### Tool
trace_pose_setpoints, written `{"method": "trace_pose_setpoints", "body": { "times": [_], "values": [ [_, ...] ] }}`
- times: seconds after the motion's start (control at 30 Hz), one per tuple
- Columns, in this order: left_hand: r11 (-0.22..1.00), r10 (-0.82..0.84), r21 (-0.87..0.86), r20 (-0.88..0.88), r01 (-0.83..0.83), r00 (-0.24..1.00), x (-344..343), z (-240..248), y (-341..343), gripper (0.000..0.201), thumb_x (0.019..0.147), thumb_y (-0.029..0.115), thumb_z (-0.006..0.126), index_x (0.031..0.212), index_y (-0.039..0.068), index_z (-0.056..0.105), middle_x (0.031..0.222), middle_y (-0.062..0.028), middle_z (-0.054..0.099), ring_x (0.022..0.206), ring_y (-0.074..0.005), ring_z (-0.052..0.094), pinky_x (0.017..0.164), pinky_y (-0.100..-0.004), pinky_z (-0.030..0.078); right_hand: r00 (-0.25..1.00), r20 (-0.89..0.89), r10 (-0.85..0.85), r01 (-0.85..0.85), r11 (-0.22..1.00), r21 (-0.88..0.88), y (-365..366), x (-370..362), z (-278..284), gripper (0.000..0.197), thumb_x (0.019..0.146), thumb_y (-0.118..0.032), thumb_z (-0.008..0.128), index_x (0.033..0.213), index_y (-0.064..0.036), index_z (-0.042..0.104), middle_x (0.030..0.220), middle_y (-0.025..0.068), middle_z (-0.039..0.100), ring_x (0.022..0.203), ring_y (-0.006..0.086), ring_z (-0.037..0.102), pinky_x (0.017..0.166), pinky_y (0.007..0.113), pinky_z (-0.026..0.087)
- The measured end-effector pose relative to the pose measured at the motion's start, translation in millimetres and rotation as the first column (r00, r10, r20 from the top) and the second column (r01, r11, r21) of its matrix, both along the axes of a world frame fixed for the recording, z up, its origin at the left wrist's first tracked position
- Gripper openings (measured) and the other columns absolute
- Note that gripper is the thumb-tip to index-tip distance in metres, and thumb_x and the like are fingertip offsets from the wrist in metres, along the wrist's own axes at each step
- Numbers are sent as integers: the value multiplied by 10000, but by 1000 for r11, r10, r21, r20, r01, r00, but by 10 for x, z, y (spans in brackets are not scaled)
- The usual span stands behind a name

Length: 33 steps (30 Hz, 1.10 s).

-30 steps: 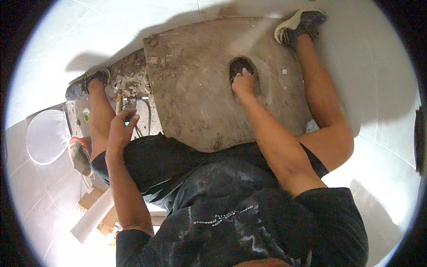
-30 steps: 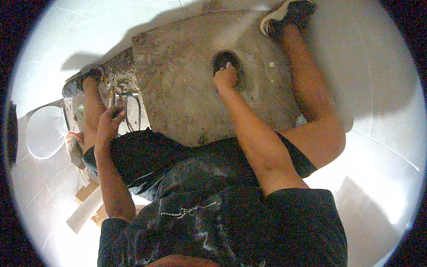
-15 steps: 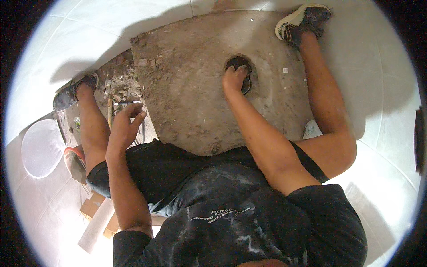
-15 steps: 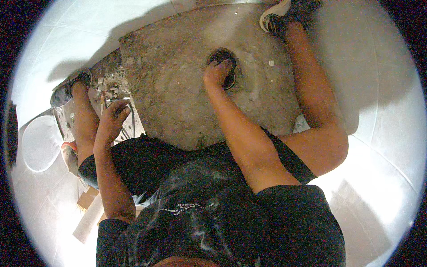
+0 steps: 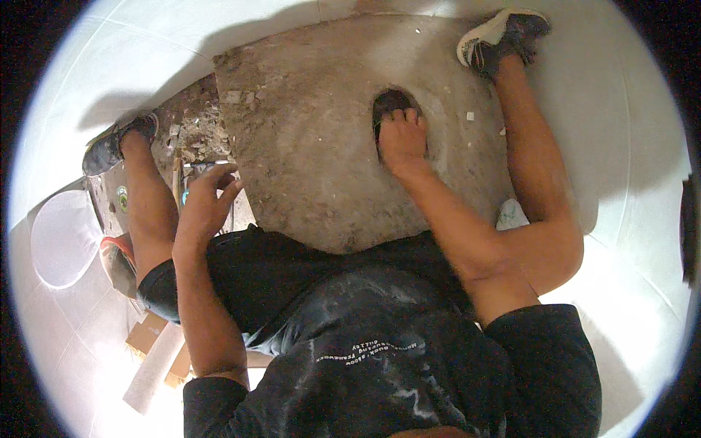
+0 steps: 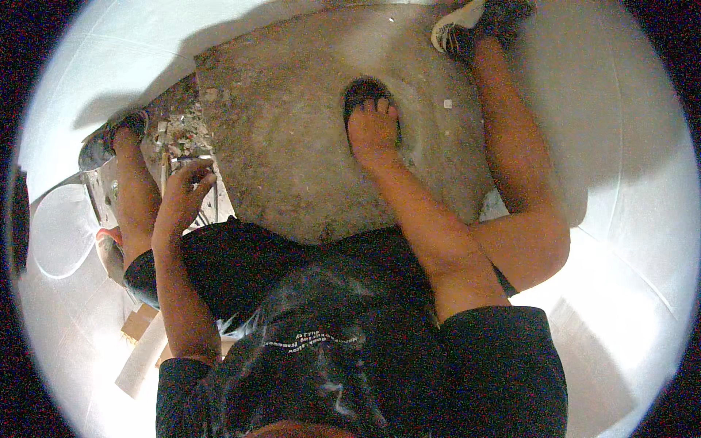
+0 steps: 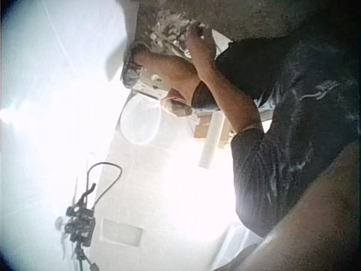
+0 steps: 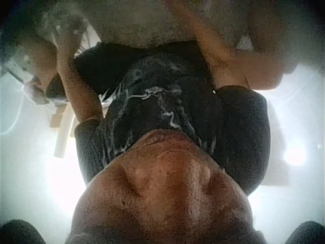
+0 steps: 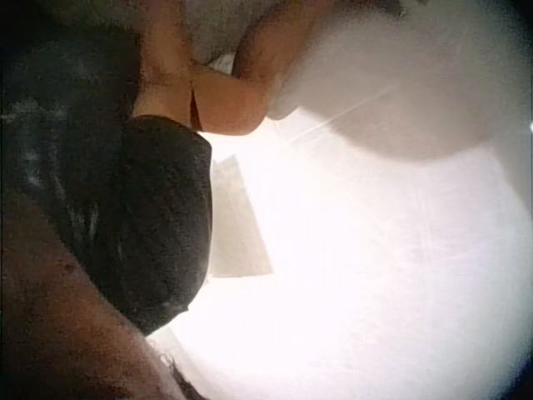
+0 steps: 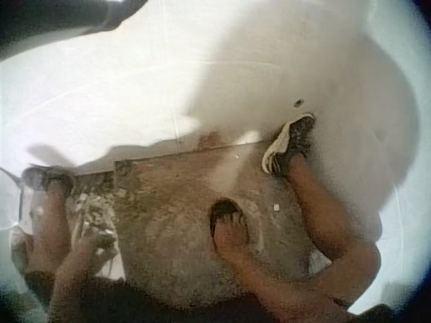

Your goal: The person clears debris from a floor drain opening by hand and using a hammer and chisel. They then pick up an angle grinder.

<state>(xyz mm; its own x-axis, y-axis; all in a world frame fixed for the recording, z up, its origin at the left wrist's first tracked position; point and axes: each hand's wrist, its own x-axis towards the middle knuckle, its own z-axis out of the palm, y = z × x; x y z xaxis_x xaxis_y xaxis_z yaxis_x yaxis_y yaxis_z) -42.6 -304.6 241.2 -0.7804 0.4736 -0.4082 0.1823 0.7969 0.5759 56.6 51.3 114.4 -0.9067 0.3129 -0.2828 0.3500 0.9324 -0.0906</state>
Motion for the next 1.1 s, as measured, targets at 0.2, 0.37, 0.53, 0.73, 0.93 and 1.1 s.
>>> {"method": "trace_pose_setpoints", "body": {
  "times": [0.2, 0.37, 0.53, 0.73, 0.93, 1.1],
  "values": [
    [998, 25, 50, -6, -24, 1000, 20, 17, -19, 365, 903, 166, 684, 1207, -29, 625, 995, -190, 700, 923, -278, 677, 847, -382, 517, 877, 276, 394, -455, 864, 213, 252, -84, -85, 152, 816, -143, 631, 879, -85, 756, 1035, 117, 699, 1023, 278, 646, 853, 399, 476],
    [998, 58, 36, 6, -58, 998, 51, 105, 42, 366, 901, 163, 683, 1207, -29, 624, 1019, -198, 695, 947, -301, 675, 855, -385, 514, 868, 270, 417, -471, 863, 182, 390, -179, -190, 141, 806, -113, 630, 862, -92, 757, 904, 103, 720, 983, 274, 679, 797, 424, 523],
    [999, 37, -16, -9, -37, 999, 68, 134, 40, 366, 900, 163, 680, 1210, -24, 625, 1022, -204, 692, 946, -312, 673, 854, -392, 512, 940, -26, -340, 263, 771, -581, 311, -138, 418, 174, 865, -145, 616, 927, -26, 728, 929, 164, 726, 896, 307, 708, 748, 415, 549],
    [1000, -13, -10, 5, 13, 1000, -10, 53, 107, 375, 908, 175, 671, 1227, -16, 620, 1024, -203, 693, 939, -307, 669, 849, -392, 506, 832, 17, -554, 500, 737, -454, 221, 242, -179, 326, 884, -257, 648, 1051, 19, 691, 902, 200, 717, 869, 348, 697, 781, 425, 528],
    [999, -20, -29, 52, 21, 998, -1, -18, 123, 387, 915, 197, 665, 1240, -9, 619, 1047, -212, 695, 978, -309, 673, 866, -399, 506, 564, 97, -820, 693, 406, -596, -97, -14, -698, 535, 903, -219, 627, 1353, 37, 491, 1276, 240, 590, 1179, 355, 584, 951, 424, 475],
    [999, 4, -35, 64, -2, 998, 3, 4, 116, 406, 916, 209, 666, 1248, -18, 612, 1056, -220, 696, 1001, -321, 676, 892, -406, 509, 332, 48, -942, 722, 221, -656, -267, -354, -636, 681, 909, -211, 618, 1451, 83, 328, 1448, 273, 447, 1337, 388, 456, 1077, 413, 402]
  ]
}}
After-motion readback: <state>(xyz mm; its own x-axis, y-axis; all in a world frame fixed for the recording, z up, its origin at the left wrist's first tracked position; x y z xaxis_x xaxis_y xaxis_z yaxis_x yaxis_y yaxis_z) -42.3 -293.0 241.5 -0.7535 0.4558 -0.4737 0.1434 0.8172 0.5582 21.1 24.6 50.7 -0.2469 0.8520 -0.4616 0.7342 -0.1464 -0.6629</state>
